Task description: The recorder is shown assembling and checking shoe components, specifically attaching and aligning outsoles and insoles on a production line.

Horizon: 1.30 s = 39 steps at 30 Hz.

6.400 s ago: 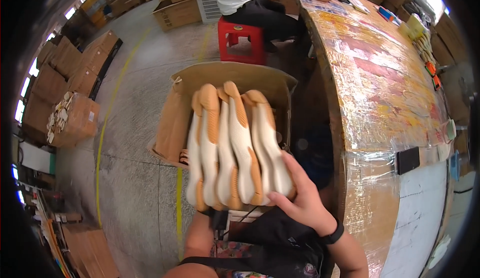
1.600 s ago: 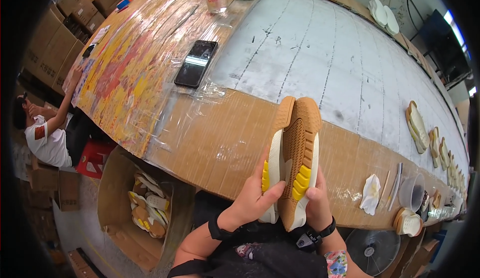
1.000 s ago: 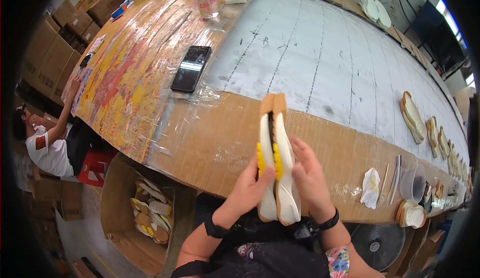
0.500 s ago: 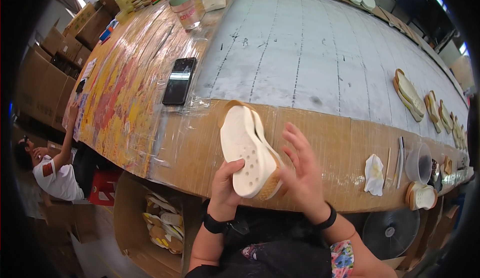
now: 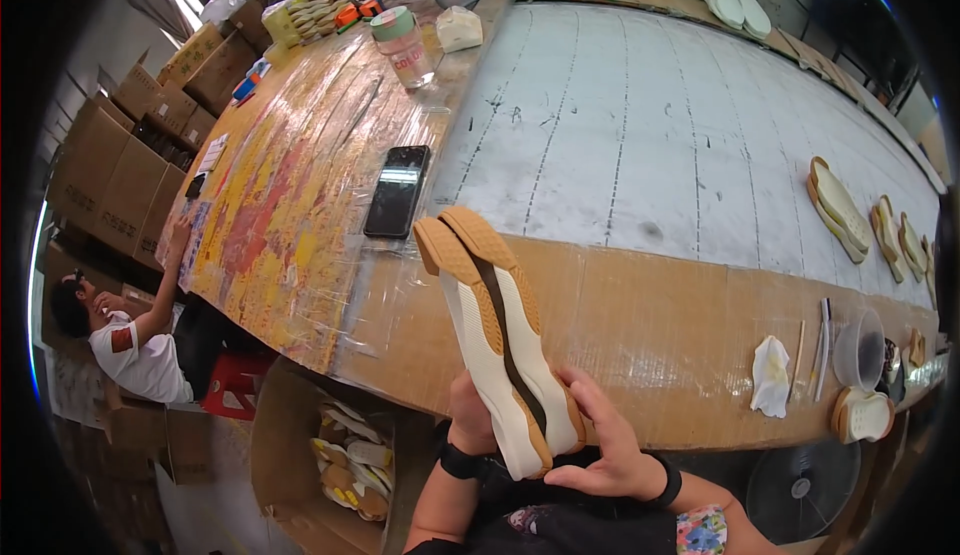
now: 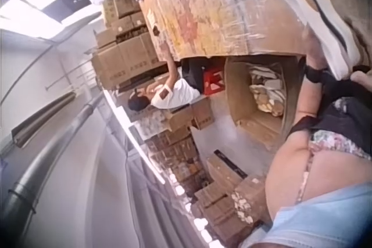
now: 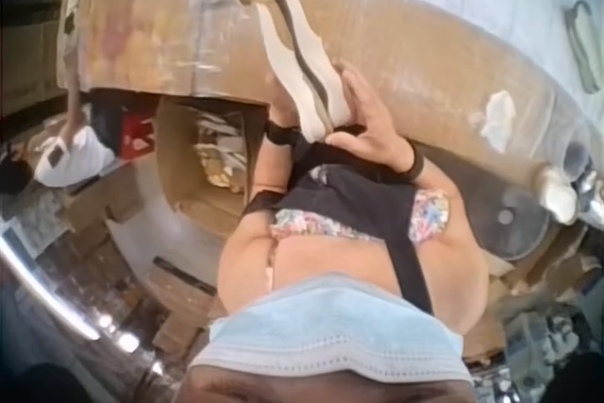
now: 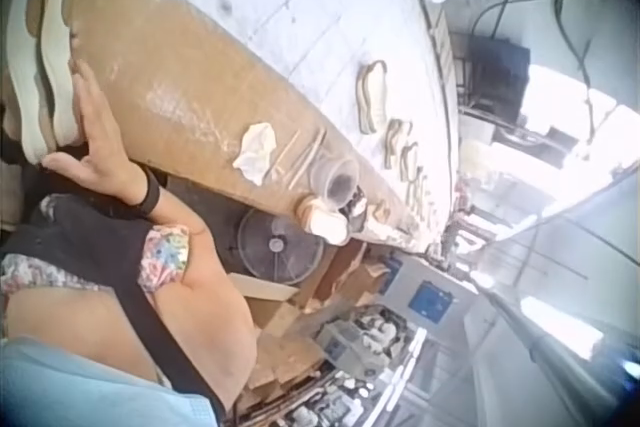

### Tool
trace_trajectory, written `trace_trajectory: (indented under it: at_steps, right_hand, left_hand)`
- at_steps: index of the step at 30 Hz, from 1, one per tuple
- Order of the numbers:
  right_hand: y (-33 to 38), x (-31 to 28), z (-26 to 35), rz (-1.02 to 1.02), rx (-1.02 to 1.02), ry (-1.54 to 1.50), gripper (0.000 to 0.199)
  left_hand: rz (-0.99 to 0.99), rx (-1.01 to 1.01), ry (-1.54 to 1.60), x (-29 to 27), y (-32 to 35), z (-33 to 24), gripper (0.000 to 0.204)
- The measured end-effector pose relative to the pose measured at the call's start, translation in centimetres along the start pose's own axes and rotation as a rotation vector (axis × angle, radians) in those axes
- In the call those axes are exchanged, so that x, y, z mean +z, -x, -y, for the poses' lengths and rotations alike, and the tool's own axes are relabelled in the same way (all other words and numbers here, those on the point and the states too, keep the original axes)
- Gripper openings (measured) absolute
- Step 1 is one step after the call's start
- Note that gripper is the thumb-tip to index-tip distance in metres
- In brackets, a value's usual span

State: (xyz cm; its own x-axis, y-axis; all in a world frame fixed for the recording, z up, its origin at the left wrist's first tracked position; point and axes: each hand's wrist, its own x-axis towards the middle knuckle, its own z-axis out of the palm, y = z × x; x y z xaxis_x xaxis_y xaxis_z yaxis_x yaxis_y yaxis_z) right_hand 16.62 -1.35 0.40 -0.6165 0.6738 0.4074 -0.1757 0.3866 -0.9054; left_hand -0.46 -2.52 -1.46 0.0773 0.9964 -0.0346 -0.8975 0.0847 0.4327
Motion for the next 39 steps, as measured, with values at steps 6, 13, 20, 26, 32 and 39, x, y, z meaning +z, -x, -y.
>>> trace_trajectory:
  at_steps: [6, 13, 20, 26, 32, 39]
  right_hand:
    - [-1.3, -0.7, -0.1, -0.034, 0.121, 0.117, 0.059]
    - [-5.6, -3.1, -5.4, -0.009, 0.321, 0.06, 0.047]
    - [-10.4, -8.2, -13.2, -0.31, 0.412, 0.269, 0.031]
    - [-10.6, -8.0, -13.5, -0.34, 0.449, 0.365, 0.022]
    - [-10.6, -9.5, -13.8, -0.378, 0.352, 0.349, 0.019]
    - [-10.7, -9.1, -15.4, -0.482, 0.327, 0.288, 0.018]
  left_hand:
    - [-0.322, 0.002, -0.276, -0.5, 0.1, -1.2, 0.036]
    - [-0.432, 0.243, -0.788, -2.7, -1.2, -2.2, 0.045]
    - [-0.46, 0.218, -0.777, -4.6, -2.5, -1.4, 0.054]
    - [-0.522, 0.262, -0.792, -5.4, -2.4, -1.5, 0.051]
    - [-0.509, 0.276, -0.789, -5.1, -2.8, -1.4, 0.049]
    - [-0.464, 0.284, -0.825, -5.3, -2.6, -1.7, 0.046]
